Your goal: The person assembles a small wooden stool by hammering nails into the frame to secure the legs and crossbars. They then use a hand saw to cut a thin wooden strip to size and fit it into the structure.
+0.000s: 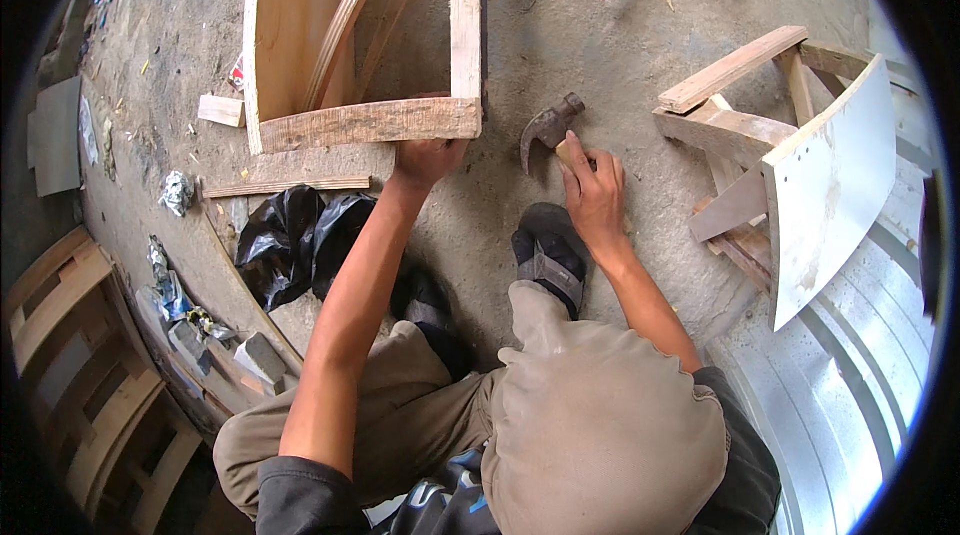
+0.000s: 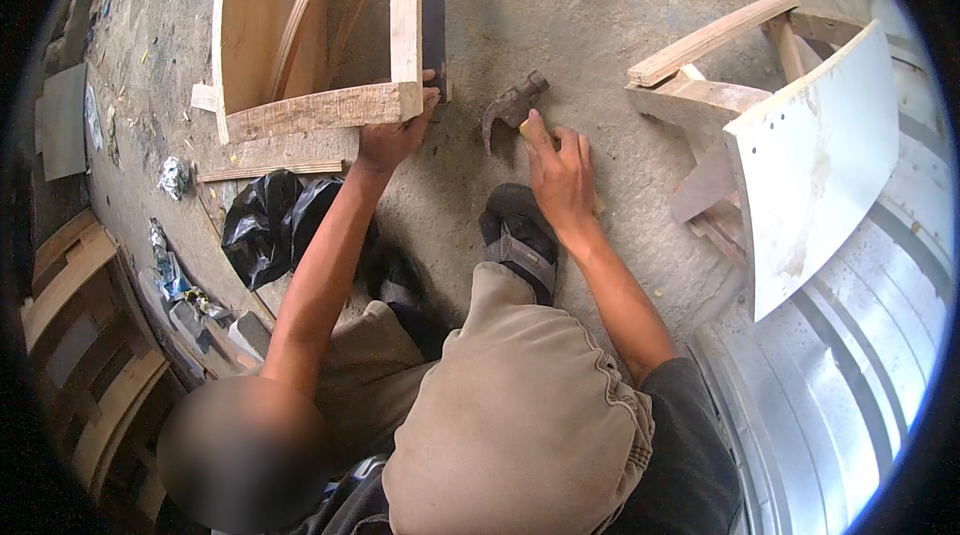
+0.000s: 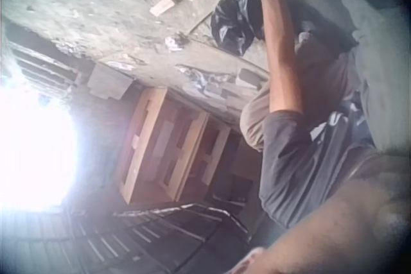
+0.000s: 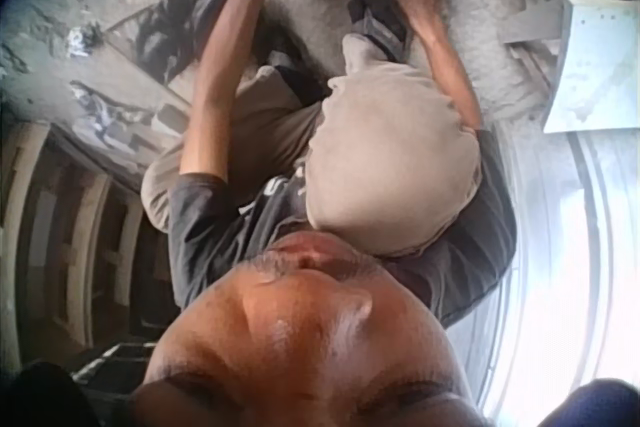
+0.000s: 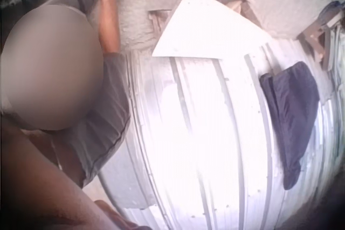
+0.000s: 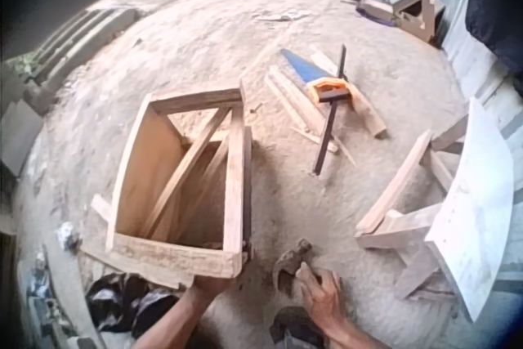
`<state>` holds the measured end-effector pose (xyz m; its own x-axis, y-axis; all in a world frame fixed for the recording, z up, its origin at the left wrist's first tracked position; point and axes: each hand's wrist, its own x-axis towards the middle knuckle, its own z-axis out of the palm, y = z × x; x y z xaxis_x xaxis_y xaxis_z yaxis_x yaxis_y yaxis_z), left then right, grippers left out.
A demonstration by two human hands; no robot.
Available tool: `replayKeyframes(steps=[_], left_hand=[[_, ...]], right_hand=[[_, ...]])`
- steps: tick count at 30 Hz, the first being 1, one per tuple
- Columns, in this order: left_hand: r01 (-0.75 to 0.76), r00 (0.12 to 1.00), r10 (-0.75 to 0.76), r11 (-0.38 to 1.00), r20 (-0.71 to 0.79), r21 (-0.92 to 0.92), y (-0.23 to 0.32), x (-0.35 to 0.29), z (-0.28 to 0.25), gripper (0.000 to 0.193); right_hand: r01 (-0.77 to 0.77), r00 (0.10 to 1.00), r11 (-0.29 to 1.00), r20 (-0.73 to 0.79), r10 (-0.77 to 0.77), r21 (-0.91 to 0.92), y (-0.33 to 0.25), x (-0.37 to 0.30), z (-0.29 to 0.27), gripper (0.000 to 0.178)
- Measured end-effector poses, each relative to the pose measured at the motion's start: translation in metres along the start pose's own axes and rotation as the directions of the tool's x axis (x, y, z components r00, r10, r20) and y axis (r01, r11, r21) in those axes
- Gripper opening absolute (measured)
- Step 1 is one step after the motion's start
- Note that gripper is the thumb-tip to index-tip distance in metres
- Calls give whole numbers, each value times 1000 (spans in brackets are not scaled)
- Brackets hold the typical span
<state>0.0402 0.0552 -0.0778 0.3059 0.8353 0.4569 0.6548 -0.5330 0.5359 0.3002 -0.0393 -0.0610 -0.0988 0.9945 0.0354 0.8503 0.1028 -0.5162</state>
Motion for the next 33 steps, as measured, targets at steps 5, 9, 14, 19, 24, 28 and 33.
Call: replayKeyframes(steps=[5, 9, 14, 19, 24, 28, 33], left_hand=[[-4, 1000, 5, 1000, -16, 14, -4, -2, -2, 11], [-10, 1000, 10, 1000, -21, -2, -4, -1, 1, 11], [-10, 1000, 10, 999, 14, 40, -8, -7, 3, 12], [-5, 1000, 5, 999, 0, 41, -7, -6, 4, 13], [-10, 1000, 10, 1000, -15, -11, -9, -6, 5, 10], [13, 1000, -13, 999, -3, 35, -16, -14, 9, 7], [56, 998, -56, 998, 15, -4, -17, -17, 12, 7]], right_hand=[[108, 988, 989, -124, -95, 102, -34, 25, -16, 43], [128, 991, 985, -64, -121, 112, -54, 50, 1, 31], [112, 994, 991, 12, -111, -68, -46, 45, 34, 23], [243, 970, 970, 0, -243, 8, -46, 35, 28, 21], [124, 982, 979, -159, -99, 159, -48, 19, 16, 43], [-120, 982, 992, -146, 123, 29, -12, 3, 16, 52], [-135, 991, 985, 0, 136, 111, 8, -7, 8, 38]])
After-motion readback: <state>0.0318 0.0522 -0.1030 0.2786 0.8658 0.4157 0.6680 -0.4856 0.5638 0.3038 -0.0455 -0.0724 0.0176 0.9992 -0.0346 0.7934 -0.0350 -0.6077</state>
